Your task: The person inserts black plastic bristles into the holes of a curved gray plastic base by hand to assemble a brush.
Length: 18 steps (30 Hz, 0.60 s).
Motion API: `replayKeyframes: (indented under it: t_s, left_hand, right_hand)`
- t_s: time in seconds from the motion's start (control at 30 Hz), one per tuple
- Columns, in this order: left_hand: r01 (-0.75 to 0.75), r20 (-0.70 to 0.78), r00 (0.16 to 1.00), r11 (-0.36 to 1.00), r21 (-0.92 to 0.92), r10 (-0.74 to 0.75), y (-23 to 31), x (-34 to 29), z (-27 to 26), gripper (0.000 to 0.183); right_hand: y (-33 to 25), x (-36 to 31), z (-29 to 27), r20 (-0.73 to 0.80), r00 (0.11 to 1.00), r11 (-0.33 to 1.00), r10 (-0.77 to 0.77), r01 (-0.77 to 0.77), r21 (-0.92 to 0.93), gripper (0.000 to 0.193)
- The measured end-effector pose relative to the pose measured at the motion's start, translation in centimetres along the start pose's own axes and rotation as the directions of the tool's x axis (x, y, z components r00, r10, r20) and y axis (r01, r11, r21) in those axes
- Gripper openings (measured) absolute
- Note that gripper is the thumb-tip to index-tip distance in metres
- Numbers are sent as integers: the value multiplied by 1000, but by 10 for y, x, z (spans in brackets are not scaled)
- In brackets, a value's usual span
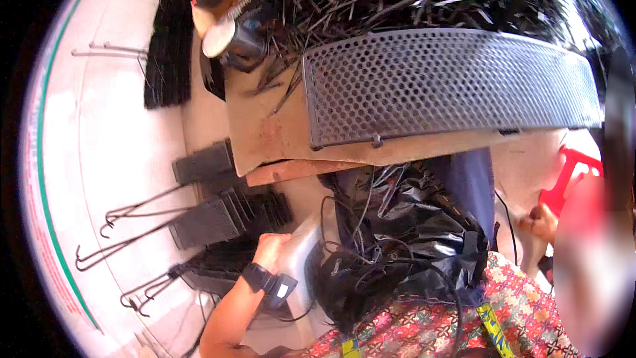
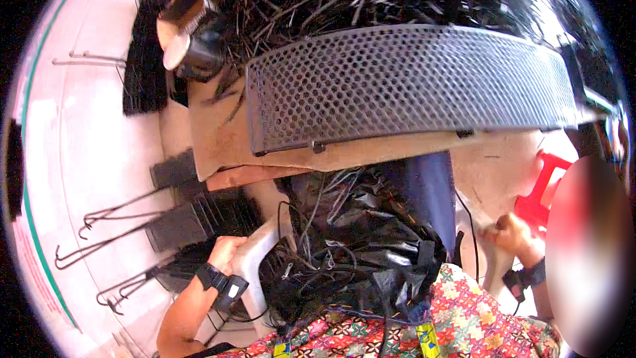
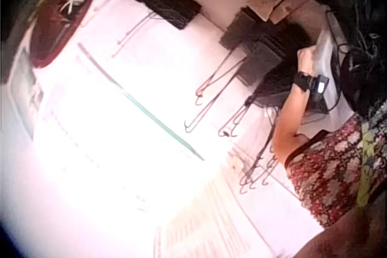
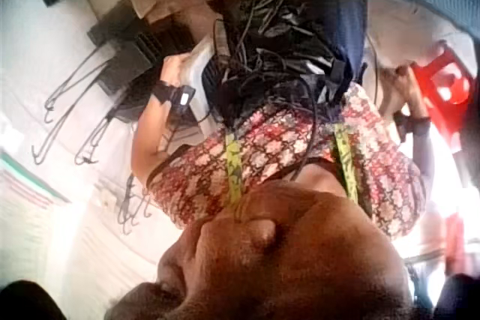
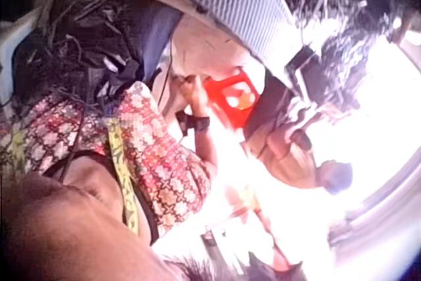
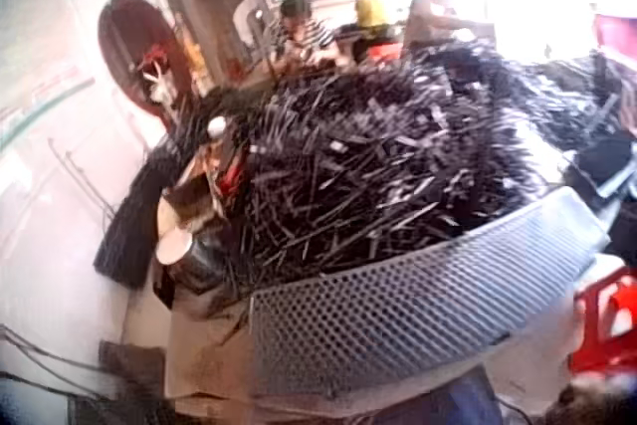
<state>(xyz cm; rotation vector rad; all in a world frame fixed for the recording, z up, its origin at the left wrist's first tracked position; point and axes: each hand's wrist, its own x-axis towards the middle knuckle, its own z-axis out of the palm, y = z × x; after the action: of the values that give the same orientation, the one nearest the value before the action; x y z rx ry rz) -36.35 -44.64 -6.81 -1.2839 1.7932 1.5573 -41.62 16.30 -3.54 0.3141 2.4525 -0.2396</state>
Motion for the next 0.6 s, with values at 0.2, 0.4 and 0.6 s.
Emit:
replayKeyframes:
  t_s: [0.2, 0.4, 0.6]
  left_hand:
    - [-133, 59, 991, 949, 284, 121, 74, -17, -10, 28]
    - [-594, -117, 804, 787, -165, 583, 124, -3, -29, 11]
    - [-836, -85, 491, 442, -325, 867, 182, -52, 21, 11]
  right_hand:
    - [-12, 18, -19, 73, 996, 946, -43, 17, 324, 50]
    - [-19, 11, -19, 9, 998, 966, 61, -61, 249, 50]
    - [13, 8, -59, -666, 711, 971, -225, 222, -90, 26]
